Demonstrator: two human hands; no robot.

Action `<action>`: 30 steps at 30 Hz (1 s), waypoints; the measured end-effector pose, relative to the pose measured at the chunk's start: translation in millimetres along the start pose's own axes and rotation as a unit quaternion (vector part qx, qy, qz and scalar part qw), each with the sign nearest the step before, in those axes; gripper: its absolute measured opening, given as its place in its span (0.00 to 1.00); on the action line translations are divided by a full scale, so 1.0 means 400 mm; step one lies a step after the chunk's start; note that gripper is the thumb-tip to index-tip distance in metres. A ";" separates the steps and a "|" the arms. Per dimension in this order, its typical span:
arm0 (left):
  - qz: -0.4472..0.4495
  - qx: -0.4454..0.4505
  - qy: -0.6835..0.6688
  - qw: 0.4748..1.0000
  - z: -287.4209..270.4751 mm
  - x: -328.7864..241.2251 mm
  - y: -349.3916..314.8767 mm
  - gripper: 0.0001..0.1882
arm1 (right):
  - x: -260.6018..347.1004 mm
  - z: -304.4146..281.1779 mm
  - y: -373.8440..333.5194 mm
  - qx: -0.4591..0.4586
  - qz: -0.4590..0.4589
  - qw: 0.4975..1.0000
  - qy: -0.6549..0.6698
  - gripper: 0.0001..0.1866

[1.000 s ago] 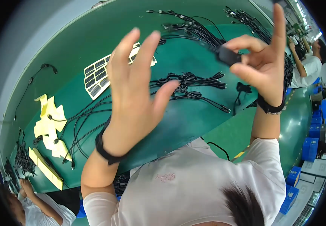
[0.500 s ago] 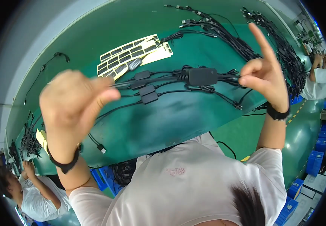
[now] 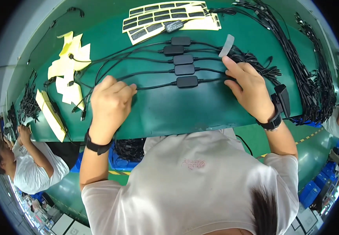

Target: The person peels a label from a sheet, presses it onto the plastic housing of a charging cable, and repeats this process for several cables. After labeling the cables, the person gathers them together and places the bundle into a blue bin.

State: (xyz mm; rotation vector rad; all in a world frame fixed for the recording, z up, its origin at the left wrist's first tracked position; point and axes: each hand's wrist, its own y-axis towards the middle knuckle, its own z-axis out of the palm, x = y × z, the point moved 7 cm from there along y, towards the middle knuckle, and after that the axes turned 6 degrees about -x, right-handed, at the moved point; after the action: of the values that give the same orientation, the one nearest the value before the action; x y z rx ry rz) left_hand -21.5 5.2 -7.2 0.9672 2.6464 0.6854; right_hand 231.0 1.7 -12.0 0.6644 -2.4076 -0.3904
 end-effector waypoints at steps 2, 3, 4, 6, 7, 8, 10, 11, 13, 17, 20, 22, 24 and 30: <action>-0.007 0.016 -0.012 1.000 0.016 0.011 -0.026 0.08 | 0.005 0.022 -0.003 -0.008 -0.016 1.000 -0.019 0.32; -0.020 0.027 0.001 0.999 0.021 0.019 -0.028 0.07 | 0.006 0.021 -0.003 -0.017 -0.026 0.999 -0.034 0.31; -0.033 0.037 0.014 0.999 0.027 0.026 -0.031 0.07 | 0.005 0.026 -0.003 -0.014 -0.025 0.999 -0.034 0.31; -0.048 0.048 0.026 0.997 0.033 0.037 -0.033 0.06 | 0.038 0.032 -0.007 -0.044 -0.118 0.991 -0.054 0.30; -0.061 0.043 0.007 0.997 0.031 0.045 -0.030 0.06 | 0.056 0.033 -0.009 -0.059 -0.166 0.982 -0.064 0.29; -0.073 0.040 -0.014 0.996 0.034 0.054 -0.027 0.06 | 0.055 0.042 -0.008 -0.057 -0.162 0.983 -0.062 0.29; -0.085 0.039 -0.037 0.995 0.028 0.057 -0.012 0.07 | 0.047 0.077 0.001 0.004 -0.146 0.985 -0.087 0.28; -0.109 0.049 -0.059 0.991 0.025 0.054 -0.003 0.08 | 0.040 0.090 0.005 0.033 -0.138 0.985 -0.101 0.28; -0.156 0.066 -0.103 0.980 0.025 0.040 0.012 0.12 | 0.033 0.083 0.013 0.023 -0.135 0.987 -0.084 0.26; -0.120 0.036 -0.130 0.984 0.027 -0.006 0.050 0.16 | 0.040 0.010 0.034 -0.031 -0.103 0.994 -0.027 0.24; -0.117 0.054 -0.144 0.981 0.043 -0.027 0.069 0.16 | -0.009 -0.096 0.035 -0.096 -0.039 0.995 -0.006 0.26; -0.111 0.048 -0.168 0.978 0.030 -0.038 0.075 0.16 | -0.135 -0.233 0.026 -0.275 0.057 0.958 -0.050 0.33; -0.109 0.049 -0.182 0.976 0.008 -0.056 0.093 0.16 | -0.291 -0.349 -0.015 -0.301 0.229 0.912 -0.156 0.42; -0.088 0.032 -0.244 0.965 -0.034 -0.091 0.156 0.15 | -0.454 -0.349 -0.096 -0.161 0.260 0.921 -0.243 0.43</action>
State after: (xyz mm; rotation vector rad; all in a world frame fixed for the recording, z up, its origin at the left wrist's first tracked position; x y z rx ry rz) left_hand 34.6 18.6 38.2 0.7795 2.2859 0.2747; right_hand 457.7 52.5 -6.3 -0.2600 -2.7526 -0.7640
